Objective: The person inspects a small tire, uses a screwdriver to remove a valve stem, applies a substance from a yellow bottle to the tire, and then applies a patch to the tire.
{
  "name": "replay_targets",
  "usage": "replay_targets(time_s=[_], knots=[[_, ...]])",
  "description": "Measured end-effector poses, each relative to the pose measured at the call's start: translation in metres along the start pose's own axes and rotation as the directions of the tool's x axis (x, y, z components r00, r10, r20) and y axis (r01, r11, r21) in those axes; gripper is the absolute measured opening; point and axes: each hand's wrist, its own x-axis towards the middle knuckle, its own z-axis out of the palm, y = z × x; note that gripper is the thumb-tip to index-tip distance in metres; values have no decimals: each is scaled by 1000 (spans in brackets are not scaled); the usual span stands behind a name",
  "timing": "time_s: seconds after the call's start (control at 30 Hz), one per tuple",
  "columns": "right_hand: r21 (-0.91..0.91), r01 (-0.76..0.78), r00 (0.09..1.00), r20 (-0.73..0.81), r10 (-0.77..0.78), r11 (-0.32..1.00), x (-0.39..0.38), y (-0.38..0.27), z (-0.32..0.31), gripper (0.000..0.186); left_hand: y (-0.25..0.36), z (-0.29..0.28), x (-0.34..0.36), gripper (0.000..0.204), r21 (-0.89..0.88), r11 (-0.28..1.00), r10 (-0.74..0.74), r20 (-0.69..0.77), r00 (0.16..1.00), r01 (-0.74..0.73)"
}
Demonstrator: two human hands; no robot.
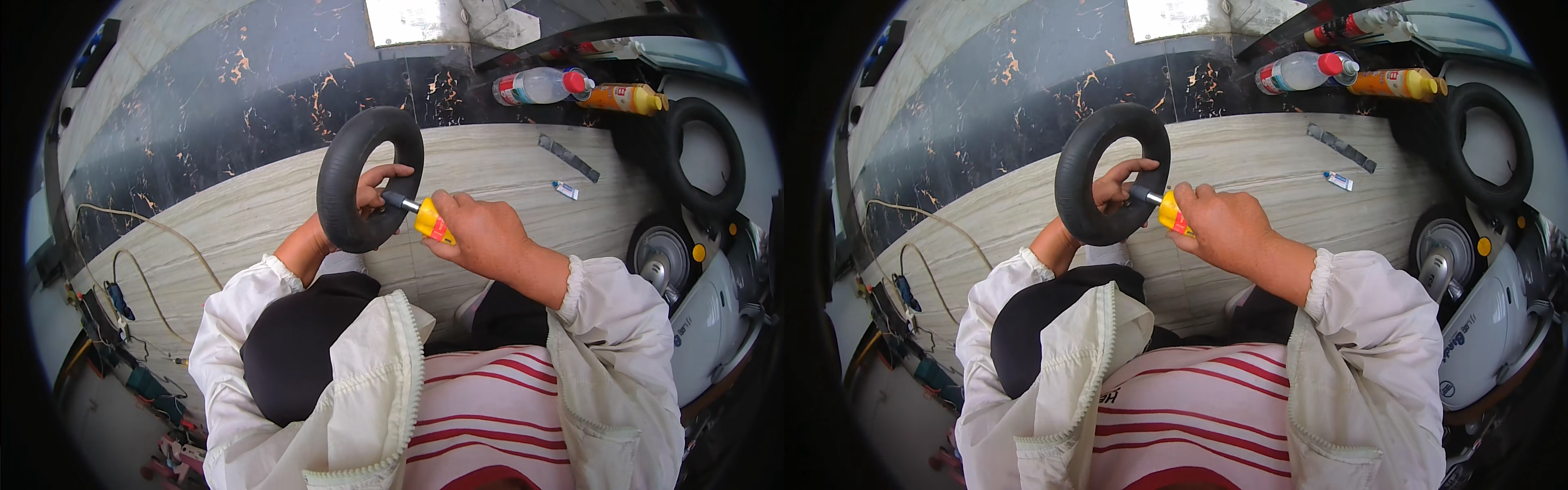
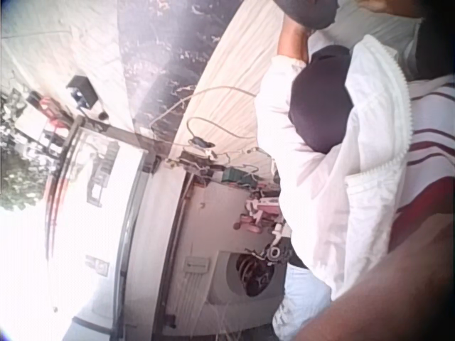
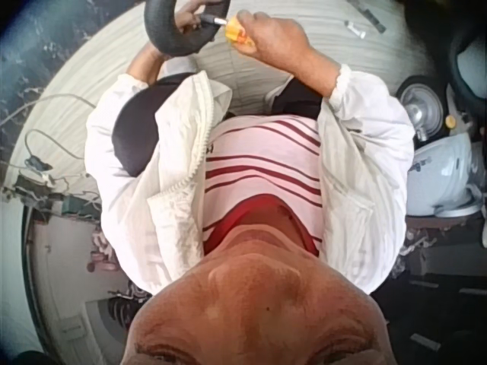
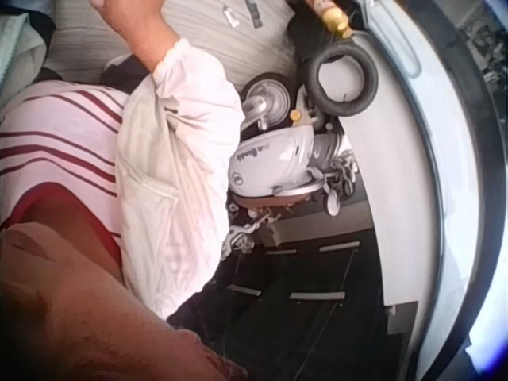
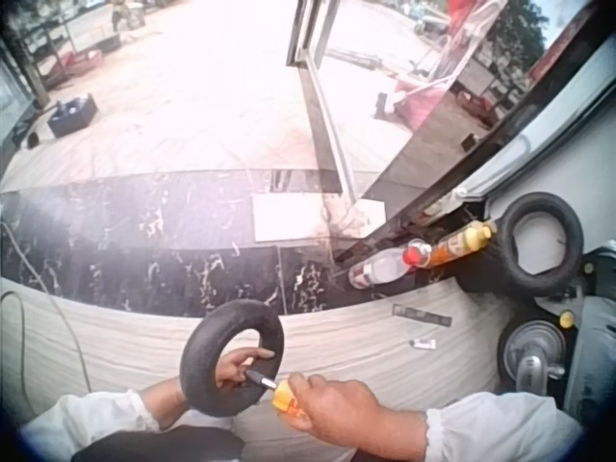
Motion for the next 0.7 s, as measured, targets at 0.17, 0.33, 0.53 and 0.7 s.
replay_targets(time_s=[0.17, 0.33, 0.53, 0.7], knots=[[-42, -35, 999, -30, 34, 999, 0, -3, -1, 49, 1, 1, 0, 64, 64, 998, -5, -19, 1000, 6], [88, -9, 1000, 3, 9, 996, 0, 7, -3, 49, -2, -2, 2, 60, 119, 991, 68, -52, 996, -61], [604, -129, 990, 40, 132, 787, -7, 48, -23, 54, 9, -26, 8, 48, 68, 991, 121, -122, 985, -113], [987, -138, 974, 121, 192, 81, 6, 63, -42, 58, 25, -25, -3, 49, 485, 828, 190, 228, 955, -281]])
